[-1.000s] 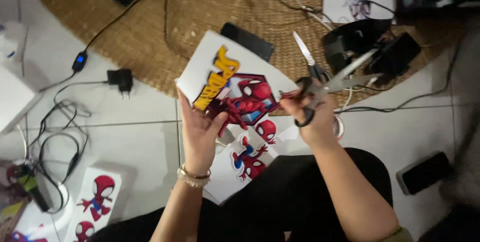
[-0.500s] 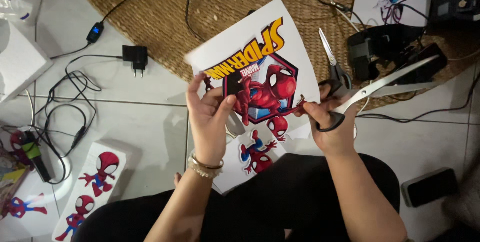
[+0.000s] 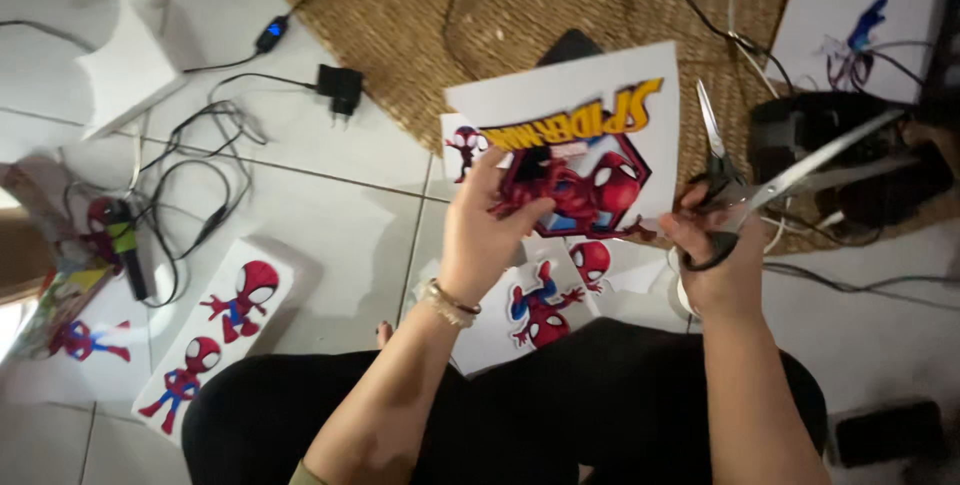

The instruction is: The person cuts out printed cartoon characters from a large sheet of paper using scissors.

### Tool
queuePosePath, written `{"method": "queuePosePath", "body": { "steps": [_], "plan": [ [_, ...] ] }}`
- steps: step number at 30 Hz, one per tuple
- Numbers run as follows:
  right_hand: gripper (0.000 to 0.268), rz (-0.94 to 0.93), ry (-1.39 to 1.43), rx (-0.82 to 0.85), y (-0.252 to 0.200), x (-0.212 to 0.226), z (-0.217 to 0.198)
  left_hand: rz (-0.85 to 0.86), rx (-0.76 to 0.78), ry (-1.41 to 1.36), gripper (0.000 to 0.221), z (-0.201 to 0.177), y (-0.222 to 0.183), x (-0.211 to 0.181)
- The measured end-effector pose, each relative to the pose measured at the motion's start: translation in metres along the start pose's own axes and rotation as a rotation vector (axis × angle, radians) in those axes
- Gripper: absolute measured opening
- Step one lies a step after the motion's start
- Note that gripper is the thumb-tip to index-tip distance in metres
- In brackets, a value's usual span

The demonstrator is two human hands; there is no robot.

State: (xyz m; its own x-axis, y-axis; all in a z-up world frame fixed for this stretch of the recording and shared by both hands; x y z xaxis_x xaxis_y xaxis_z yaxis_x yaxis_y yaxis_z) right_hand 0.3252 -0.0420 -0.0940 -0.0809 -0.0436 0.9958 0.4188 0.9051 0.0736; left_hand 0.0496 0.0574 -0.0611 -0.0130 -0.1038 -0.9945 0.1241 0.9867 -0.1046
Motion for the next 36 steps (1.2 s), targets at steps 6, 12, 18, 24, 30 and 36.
{"method": "queuePosePath", "body": {
  "steps": [6,12,18,24,30,36],
  "plan": [
    [0.029,0.190,0.217,-0.066,0.000,-0.009,0.021,-0.087,0.074,-0.250,0.081,0.010,0.003,-0.011],
    [0.037,0.186,0.263,-0.210,-0.009,-0.021,0.039,-0.186,-0.043,-0.438,0.059,0.022,-0.012,0.012],
    [0.039,0.165,0.382,-0.218,-0.016,0.033,0.076,-0.046,0.097,-0.301,0.043,0.027,-0.002,0.029],
    [0.046,0.109,0.313,-0.194,-0.004,-0.042,0.043,-0.030,0.145,-0.211,0.053,0.025,-0.002,0.026],
    [0.042,0.062,0.268,-0.263,-0.008,-0.076,0.023,-0.107,0.155,-0.294,0.062,0.039,0.000,0.052],
    [0.036,0.082,0.220,-0.267,-0.007,-0.034,0.038,-0.129,0.161,-0.298,0.047,0.038,-0.002,0.050]
  ]
}}
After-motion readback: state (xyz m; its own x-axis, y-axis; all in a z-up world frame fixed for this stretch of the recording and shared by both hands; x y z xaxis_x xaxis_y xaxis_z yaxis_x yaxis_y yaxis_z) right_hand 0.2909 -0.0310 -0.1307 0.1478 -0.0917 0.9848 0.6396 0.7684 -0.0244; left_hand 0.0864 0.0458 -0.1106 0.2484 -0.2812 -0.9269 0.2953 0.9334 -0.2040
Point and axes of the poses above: each hand's wrist, its own y-axis towards the middle knuckle, its own z-axis out of the palm, x = y × z, the point moved 7 cm from there along y, towards the middle knuckle, and after that the axes turned 4 degrees about y, right-handed, at the moved point
